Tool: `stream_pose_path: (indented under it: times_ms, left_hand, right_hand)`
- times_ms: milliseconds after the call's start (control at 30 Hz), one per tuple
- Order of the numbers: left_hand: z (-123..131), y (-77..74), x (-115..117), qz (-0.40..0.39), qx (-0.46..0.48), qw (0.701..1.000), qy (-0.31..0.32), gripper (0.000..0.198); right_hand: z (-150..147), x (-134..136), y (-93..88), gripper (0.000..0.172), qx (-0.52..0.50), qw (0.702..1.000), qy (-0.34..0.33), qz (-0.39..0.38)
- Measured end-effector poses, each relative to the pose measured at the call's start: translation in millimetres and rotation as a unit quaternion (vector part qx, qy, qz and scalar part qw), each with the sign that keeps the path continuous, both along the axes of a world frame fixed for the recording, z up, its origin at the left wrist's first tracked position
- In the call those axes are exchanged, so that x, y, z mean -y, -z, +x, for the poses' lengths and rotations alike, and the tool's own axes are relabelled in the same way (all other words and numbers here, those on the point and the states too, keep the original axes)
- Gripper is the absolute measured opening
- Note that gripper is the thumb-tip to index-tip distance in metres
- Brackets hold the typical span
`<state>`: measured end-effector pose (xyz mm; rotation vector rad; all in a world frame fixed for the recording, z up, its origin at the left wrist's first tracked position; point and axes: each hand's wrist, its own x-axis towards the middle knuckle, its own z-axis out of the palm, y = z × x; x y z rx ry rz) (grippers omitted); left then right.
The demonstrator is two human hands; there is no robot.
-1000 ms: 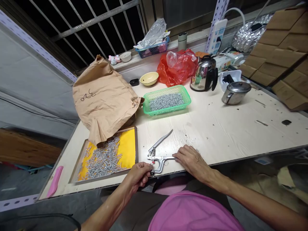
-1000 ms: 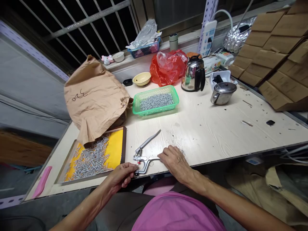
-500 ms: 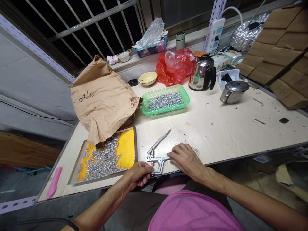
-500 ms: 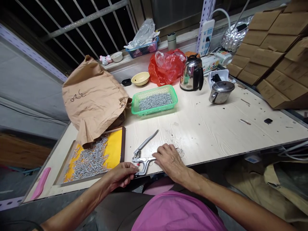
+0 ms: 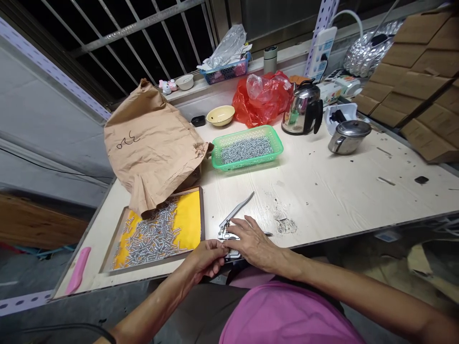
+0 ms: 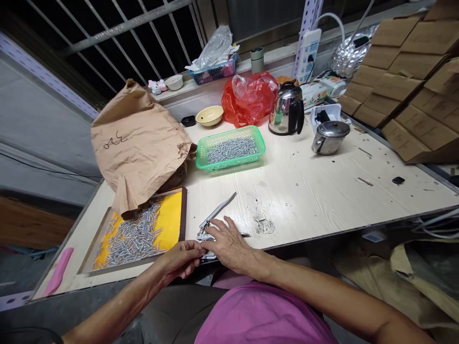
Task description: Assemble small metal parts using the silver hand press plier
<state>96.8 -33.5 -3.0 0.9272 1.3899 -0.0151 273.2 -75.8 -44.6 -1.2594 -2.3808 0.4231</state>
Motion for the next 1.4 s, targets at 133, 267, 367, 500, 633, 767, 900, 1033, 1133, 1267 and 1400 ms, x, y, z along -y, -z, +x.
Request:
stream_pose_path:
  times_ms: [133,267,367,500,633,767,900,1033,1133,1267,1400]
  left_hand:
    - [-1,2.6,1,0.012,0.007,1.000,-0.016,0.044]
    - [-1,4.8,4,0.025,0.009,0.999,-0.024,0.042]
    - [0,4.9,4,0.029,-0.005,0.999,-0.018,0.040]
    - [1,4.2,2,0.020,-0.026,0.999,0.000,0.039]
    - [2,2.8,-1,0.030,-0.049,0.998,0.031,0.037]
    - [4,-0.2,-5,0.027,-0.061,0.996,0.054,0.035]
    - [3,-1.7,-10,0.010,-0.062,0.995,0.073,0.035]
    - [0,1.1,-15,0.004,-0.058,0.994,0.088,0.039]
    - [-1,3.2,-18,-0.006,-0.056,0.994,0.094,0.039]
    - [0,2.6,-20,-0.014,-0.055,0.994,0.093,0.041]
    - [0,1.7,-20,-0.021,-0.056,0.994,0.088,0.043]
  right_hand:
    - [2,1,0.6,0.033,-0.008,1.000,0.003,-0.006]
    - [1,2,1.8,0.030,-0.025,1.000,0.006,0.005]
    - [1,2,2.2,0.029,-0.057,0.998,0.017,0.020]
    - [3,-1,3.1,0.034,-0.131,0.990,0.040,0.029]
    - [4,-5,5.0,0.043,-0.186,0.980,0.070,0.024]
    - [7,-2,-1.9,0.043,-0.151,0.984,0.089,0.016]
    - [17,10,-11.5,0.029,-0.061,0.992,0.111,-0.007]
    - [29,16,-8.2,0.022,-0.018,0.992,0.122,-0.027]
    - [33,15,-4.4,0.021,-0.007,0.991,0.129,-0.035]
    - [40,6,-10.3,0.030,-0.021,0.994,0.099,-0.034]
    - [53,-16,-16.6,0.085,0.025,0.998,0.052,-0.023]
